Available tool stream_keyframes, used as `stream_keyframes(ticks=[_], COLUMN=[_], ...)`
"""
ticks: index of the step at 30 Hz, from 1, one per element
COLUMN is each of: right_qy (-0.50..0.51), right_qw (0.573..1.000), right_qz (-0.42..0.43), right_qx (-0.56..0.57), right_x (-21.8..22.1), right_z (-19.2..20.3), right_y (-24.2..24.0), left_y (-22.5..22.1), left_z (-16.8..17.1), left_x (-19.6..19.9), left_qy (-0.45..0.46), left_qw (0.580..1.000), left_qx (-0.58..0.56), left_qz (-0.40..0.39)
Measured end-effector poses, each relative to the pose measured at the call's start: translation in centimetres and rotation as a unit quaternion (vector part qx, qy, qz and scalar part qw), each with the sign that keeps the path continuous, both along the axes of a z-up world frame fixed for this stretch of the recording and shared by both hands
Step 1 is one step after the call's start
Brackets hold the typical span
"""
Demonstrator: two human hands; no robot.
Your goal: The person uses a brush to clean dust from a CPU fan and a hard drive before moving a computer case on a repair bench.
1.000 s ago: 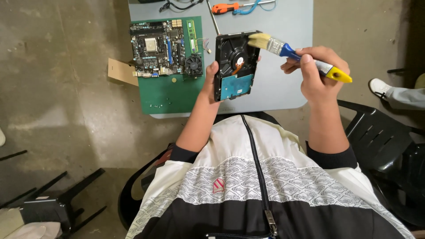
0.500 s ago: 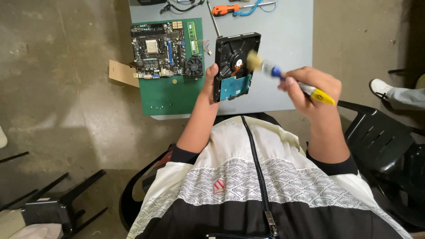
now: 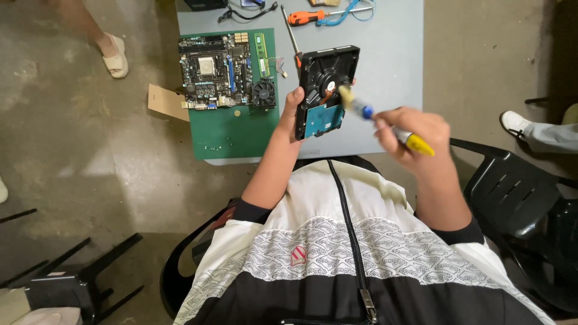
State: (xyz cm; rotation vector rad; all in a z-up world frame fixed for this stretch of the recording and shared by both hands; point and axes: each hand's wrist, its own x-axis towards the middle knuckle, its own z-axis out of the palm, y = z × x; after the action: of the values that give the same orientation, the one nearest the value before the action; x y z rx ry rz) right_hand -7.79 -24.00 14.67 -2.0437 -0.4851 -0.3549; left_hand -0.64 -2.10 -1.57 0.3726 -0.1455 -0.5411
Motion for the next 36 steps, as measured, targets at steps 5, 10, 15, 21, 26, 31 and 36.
stream_keyframes(ticks=[5, 10, 15, 21, 26, 31, 36], right_qy=[0.090, 0.082, 0.010, 0.088, 0.027, 0.115, 0.187], right_qw=[0.984, 0.962, 0.978, 0.969, 0.971, 0.970, 0.927], right_qz=[0.015, 0.049, -0.004, 0.032, 0.034, 0.057, -0.019], right_qx=[0.154, 0.257, 0.206, 0.229, 0.234, 0.207, 0.324], right_x=[-0.3, 1.5, 2.9, 1.9, 2.6, 1.3, 0.3], right_z=[0.6, -0.5, -0.6, -1.2, -2.0, -1.9, -7.0], right_y=[1.6, 2.8, 1.3, 1.5, -0.9, -1.8, -5.1], left_y=[-0.5, -0.9, -0.6, -0.7, 0.2, 0.5, 3.1], left_z=[2.7, 3.7, -5.2, 0.1, -1.6, -3.2, -5.3], left_x=[0.2, -0.7, 0.1, -0.6, -0.8, -1.5, -2.3], left_qy=[-0.007, 0.020, 0.027, 0.032, -0.013, 0.053, 0.005], left_qw=[1.000, 0.999, 1.000, 0.999, 0.999, 0.998, 0.982], left_qx=[-0.017, -0.021, 0.009, -0.018, -0.016, -0.019, 0.155], left_qz=[0.018, 0.020, -0.004, 0.006, 0.031, -0.017, 0.110])
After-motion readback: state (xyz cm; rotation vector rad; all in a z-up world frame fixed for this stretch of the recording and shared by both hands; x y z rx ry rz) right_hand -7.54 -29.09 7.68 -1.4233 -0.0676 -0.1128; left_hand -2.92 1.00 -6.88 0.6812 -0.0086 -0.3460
